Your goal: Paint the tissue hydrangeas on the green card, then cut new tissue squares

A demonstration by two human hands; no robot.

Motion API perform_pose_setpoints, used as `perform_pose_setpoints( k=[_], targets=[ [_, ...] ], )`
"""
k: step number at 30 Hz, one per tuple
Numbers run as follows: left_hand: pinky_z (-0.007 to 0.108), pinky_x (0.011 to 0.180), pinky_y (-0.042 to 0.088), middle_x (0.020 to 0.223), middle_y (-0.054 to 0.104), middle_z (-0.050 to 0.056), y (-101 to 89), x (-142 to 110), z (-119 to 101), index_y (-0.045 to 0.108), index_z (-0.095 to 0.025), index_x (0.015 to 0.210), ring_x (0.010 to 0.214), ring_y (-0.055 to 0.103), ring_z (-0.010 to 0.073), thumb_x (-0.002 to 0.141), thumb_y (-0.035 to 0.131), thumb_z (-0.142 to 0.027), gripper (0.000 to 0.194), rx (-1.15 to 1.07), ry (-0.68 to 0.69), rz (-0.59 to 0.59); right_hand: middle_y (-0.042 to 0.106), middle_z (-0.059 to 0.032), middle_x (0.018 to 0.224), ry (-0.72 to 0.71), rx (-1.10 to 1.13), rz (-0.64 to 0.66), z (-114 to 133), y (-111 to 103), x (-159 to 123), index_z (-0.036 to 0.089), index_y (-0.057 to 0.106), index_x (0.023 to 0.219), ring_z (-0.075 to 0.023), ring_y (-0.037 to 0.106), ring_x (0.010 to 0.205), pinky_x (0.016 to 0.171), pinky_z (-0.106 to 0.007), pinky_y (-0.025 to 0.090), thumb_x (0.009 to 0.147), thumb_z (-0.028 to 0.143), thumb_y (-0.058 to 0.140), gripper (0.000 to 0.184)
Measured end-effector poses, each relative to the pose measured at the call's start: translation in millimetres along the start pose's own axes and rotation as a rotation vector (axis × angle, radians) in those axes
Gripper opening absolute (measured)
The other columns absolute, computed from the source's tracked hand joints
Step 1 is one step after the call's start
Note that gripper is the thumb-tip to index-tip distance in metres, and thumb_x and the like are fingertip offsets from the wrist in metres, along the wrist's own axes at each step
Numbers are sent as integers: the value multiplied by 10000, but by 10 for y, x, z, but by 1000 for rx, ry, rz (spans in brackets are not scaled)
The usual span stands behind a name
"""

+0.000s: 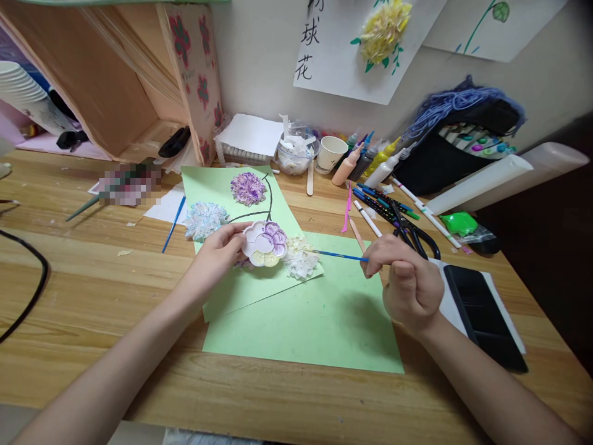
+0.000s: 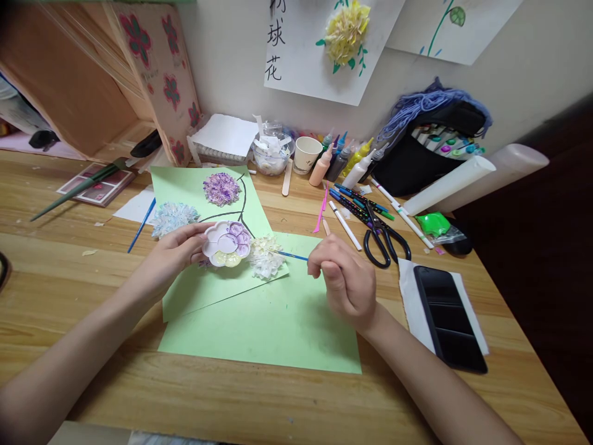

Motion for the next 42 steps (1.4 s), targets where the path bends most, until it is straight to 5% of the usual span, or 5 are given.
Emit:
perform_pose_setpoints(
  k=[15, 21, 28, 36, 42],
  targets=[
    [247, 657, 447, 856, 638, 37, -10, 4, 23, 626, -158, 1154, 722, 545, 138, 751, 572, -294, 429, 0, -2, 7, 520, -21, 619, -74, -36, 95, 129, 91, 5, 187, 526, 755, -141, 480, 596, 584, -308, 399, 966, 260, 311, 310],
    [247, 656, 442, 813, 609, 27, -9, 12, 15, 619, -142, 1157, 701, 530, 133, 743, 580, -294, 443, 6, 1, 1, 507, -18, 598, -110, -32, 37, 190, 28, 0, 186, 533, 753, -144, 474, 580, 569, -309, 403, 963, 286, 320, 315],
    [265, 672, 458, 851, 629, 47, 16, -9, -11, 611, -144, 1170, 727, 551, 150, 753, 558, -295, 447, 20, 3, 11, 525, -26, 591, -135, -96, 158, 263, 163, 15, 190, 529, 739, -155, 495, 586, 544, -295, 414, 963, 279, 305, 329],
    [265, 664, 463, 856, 650, 49, 32, -6, 12, 609, -148, 1171, 730, 573, 156, 748, 565, -310, 455, 27, 2, 27, 562, -26, 592, -69, 140, -107, 139, -58, -72, 213, 612, 810, -178, 530, 549, 525, -335, 394, 952, 324, 339, 328],
    [263, 670, 469, 951, 651, 65, 64, -25, 29, 623, -137, 1130, 765, 569, 155, 735, 575, -288, 425, 18, -20, 20, 632, -55, 665, 18, 246, 73, 91, 207, -91, 187, 605, 810, -179, 575, 626, 559, -323, 440, 952, 293, 342, 318]
  ],
)
Point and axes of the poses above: each hand's wrist, its own x-axis towards the middle knuckle, its own y-axis out of the palm, z = x × y, the point moved 10 cm from there along x, towards the middle knuckle
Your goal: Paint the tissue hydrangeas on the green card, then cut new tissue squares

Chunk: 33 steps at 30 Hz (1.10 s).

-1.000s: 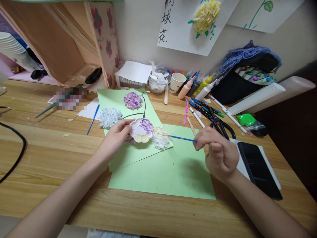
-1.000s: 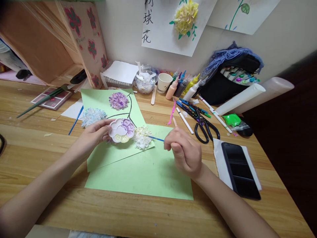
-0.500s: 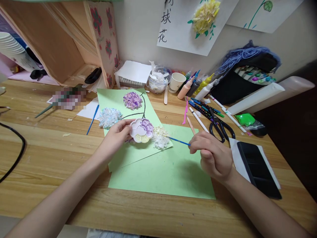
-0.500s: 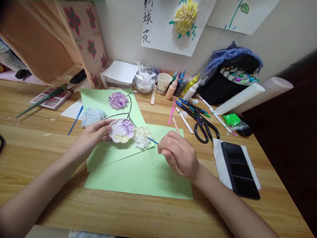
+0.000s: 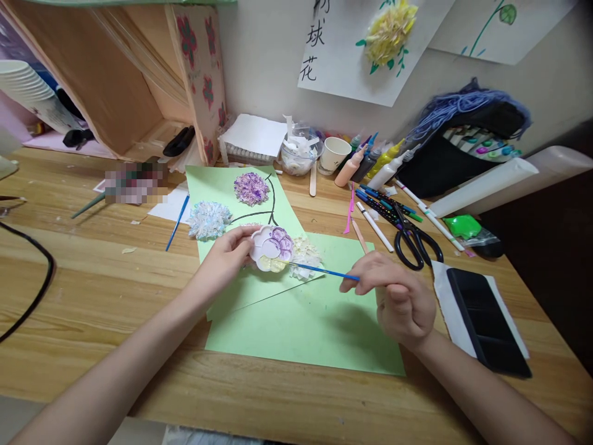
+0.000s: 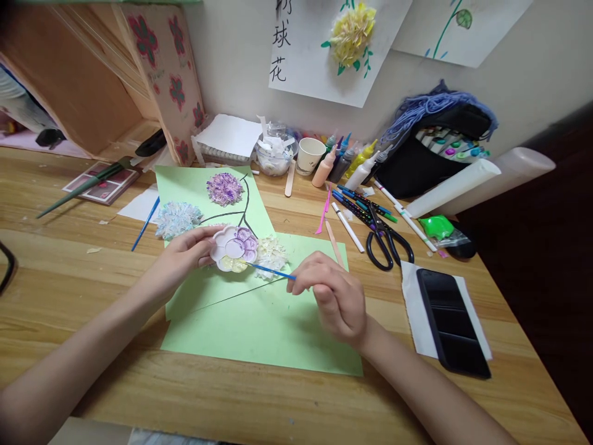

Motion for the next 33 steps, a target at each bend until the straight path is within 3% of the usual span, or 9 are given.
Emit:
perform_pose_setpoints(
  k=[3, 14, 18, 20, 24, 26, 33],
  targets=[
    [262, 671, 465, 990, 653, 68, 24, -5, 5, 614, -143, 1146, 772, 565, 154, 741, 566, -288, 432, -6, 8, 15, 619, -54, 635, 0, -33, 40, 15, 55, 12, 172, 593, 763, -168, 570, 609, 549, -309, 445, 954, 296, 343, 338],
    [254, 645, 453, 1007, 651, 66, 23, -5, 0, 622, -153, 1133, 729, 556, 143, 748, 553, -281, 412, 9, 27, 18, 591, -34, 626, -13, -30, -51, -15, -69, -16, 198, 592, 781, -175, 557, 587, 552, -330, 423, 946, 276, 346, 306],
    [267, 667, 463, 1002, 652, 69, 15, -11, -8, 628, -157, 1129, 760, 567, 159, 733, 563, -293, 423, 13, 24, 7, 602, -38, 627, 3, -54, -6, -22, -38, 10, 193, 594, 762, -175, 559, 583, 553, -330, 420, 947, 286, 345, 324],
    [268, 666, 464, 969, 652, 68, 6, -12, -9, 629, -148, 1124, 757, 565, 161, 726, 571, -294, 429, 14, 17, 1, 584, -24, 601, -35, -42, -107, 26, -154, 41, 192, 591, 742, -164, 548, 548, 536, -322, 403, 945, 293, 363, 322],
    [258, 638, 452, 866, 639, 46, -4, -2, -19, 627, -141, 1130, 701, 541, 144, 726, 582, -301, 437, 11, 17, 7, 456, 10, 505, -97, -63, -447, 75, -553, 51, 194, 550, 636, -139, 458, 439, 470, -318, 325, 935, 332, 410, 357],
    [251, 626, 446, 836, 630, 36, -9, 6, -24, 620, -139, 1138, 676, 532, 136, 732, 580, -306, 441, 6, 22, 10, 384, 20, 492, -92, -101, -528, 49, -670, 55, 198, 507, 588, -130, 411, 420, 458, -316, 297, 930, 352, 420, 385],
    [259, 635, 455, 856, 637, 44, -34, 21, -8, 615, -158, 1152, 710, 558, 156, 729, 588, -312, 451, 20, 15, -12, 364, 21, 479, -17, -186, -391, -87, -600, 95, 203, 432, 550, -124, 392, 447, 482, -305, 309, 943, 394, 366, 442]
  ],
)
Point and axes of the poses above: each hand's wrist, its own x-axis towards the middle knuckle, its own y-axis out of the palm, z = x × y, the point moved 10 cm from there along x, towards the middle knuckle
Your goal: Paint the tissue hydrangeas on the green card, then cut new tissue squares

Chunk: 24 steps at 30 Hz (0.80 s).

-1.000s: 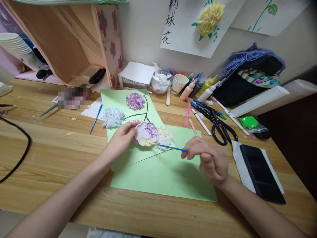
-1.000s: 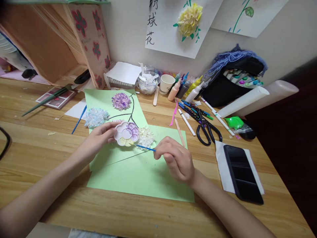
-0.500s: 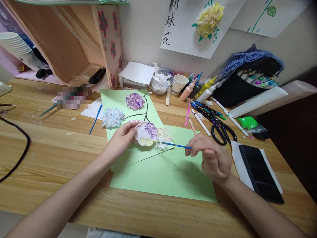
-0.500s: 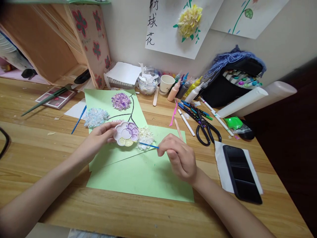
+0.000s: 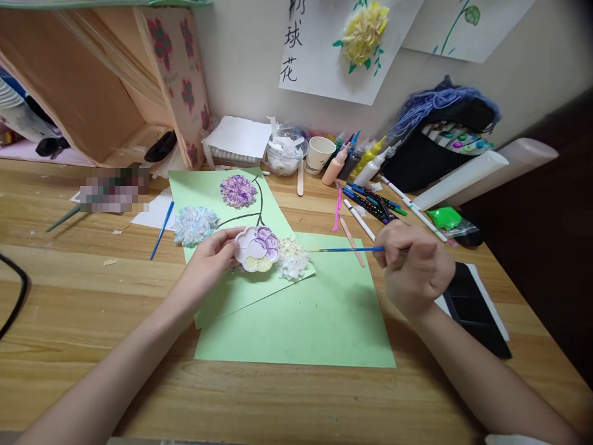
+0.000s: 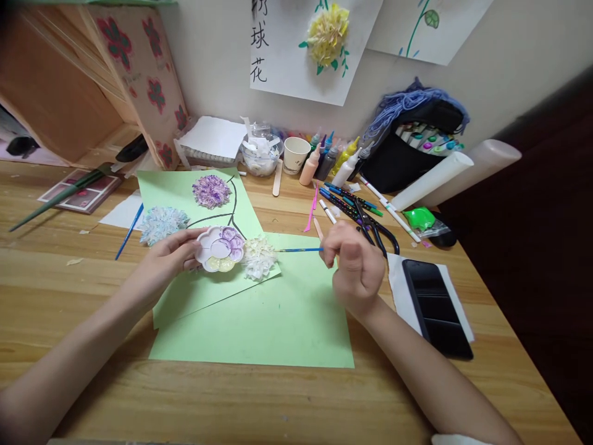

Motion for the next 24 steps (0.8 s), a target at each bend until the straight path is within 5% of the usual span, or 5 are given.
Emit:
perform_pose_setpoints(
  k=[19, 24],
  targets=[
    [261, 649, 460, 822, 645, 39, -20, 2, 10, 615, -142, 1146, 732, 573, 166, 711, 614, -313, 468, -10, -19, -36, 402, 19, 493, -159, -14, 109, 188, 122, -108, 201, 434, 603, -117, 392, 448, 495, -297, 317, 955, 332, 342, 387],
    [254, 643, 459, 734, 610, 13, -6, 5, 14, 614, -144, 1145, 704, 555, 156, 719, 610, -303, 455, -18, -28, -28, 436, 6, 533, -130, -39, 259, 162, 265, -140, 199, 459, 658, -127, 417, 509, 522, -294, 333, 963, 306, 319, 352]
  ],
)
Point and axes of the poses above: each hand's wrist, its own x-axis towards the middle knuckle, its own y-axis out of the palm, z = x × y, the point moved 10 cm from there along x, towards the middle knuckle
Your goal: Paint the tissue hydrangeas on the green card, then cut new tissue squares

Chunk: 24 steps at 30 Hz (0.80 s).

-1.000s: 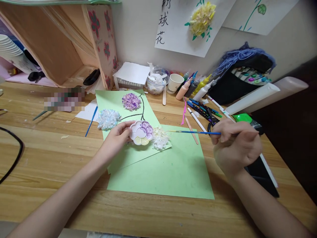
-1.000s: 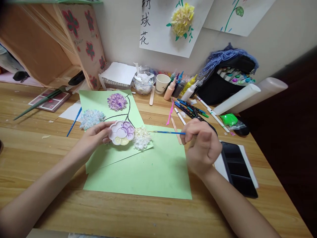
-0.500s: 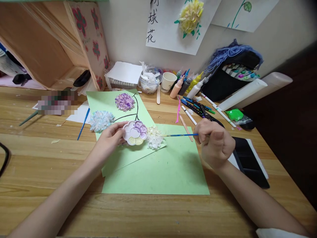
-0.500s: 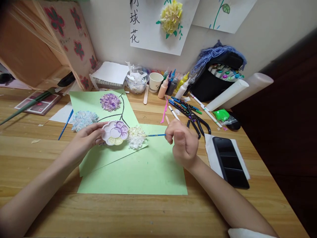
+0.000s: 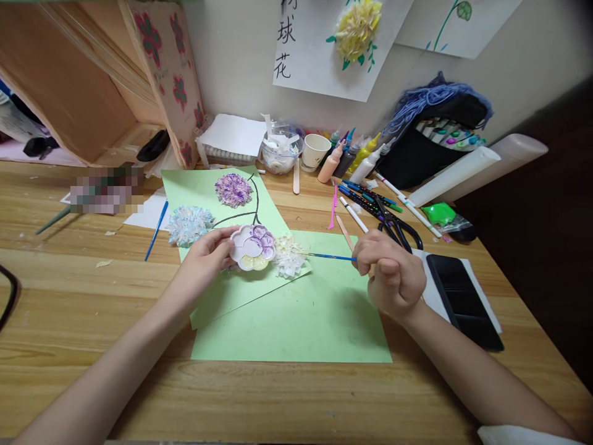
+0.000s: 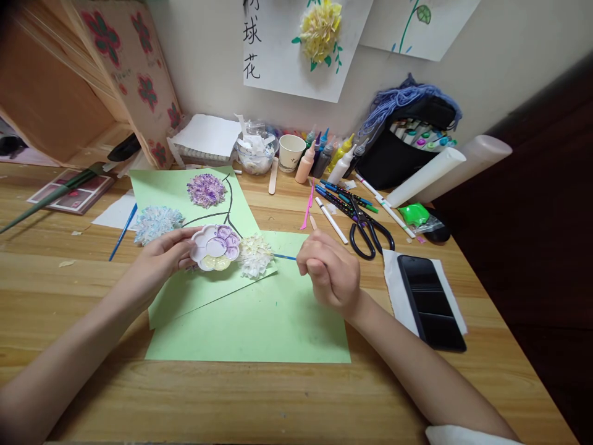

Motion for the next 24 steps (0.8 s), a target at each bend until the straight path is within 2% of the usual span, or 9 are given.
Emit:
perform_pose_setpoints(
  k=[6, 11, 16, 24],
  targets=[
    [241, 646, 458, 753, 601, 2, 1, -5, -2, 613, -146, 1145, 678, 536, 131, 725, 602, -283, 441, -6, -6, -3, 432, 13, 519, -51, 8, -101, 44, -95, -5, 195, 466, 657, -117, 393, 460, 512, -297, 330, 960, 308, 335, 349],
    [244, 643, 462, 785, 608, 13, -3, 2, 9, 622, -156, 1137, 713, 555, 143, 727, 597, -285, 430, -8, -3, 0, 468, -3, 541, -12, -34, 0, 14, 2, 0, 201, 481, 668, -138, 437, 524, 527, -305, 345, 961, 300, 329, 345],
    [258, 657, 468, 812, 624, 22, 2, 2, 15, 623, -159, 1140, 723, 558, 148, 719, 601, -294, 443, 7, -1, 1, 469, 6, 523, -22, 44, -136, 53, -132, -18, 211, 504, 661, -136, 447, 482, 520, -323, 363, 959, 334, 342, 361],
    [270, 684, 469, 995, 657, 66, 25, -11, 23, 635, -152, 1125, 765, 568, 156, 704, 600, -319, 454, 20, 17, 11, 573, -23, 617, 117, 248, 50, 10, 155, -74, 195, 571, 744, -156, 533, 582, 572, -319, 404, 958, 321, 329, 347]
  ],
)
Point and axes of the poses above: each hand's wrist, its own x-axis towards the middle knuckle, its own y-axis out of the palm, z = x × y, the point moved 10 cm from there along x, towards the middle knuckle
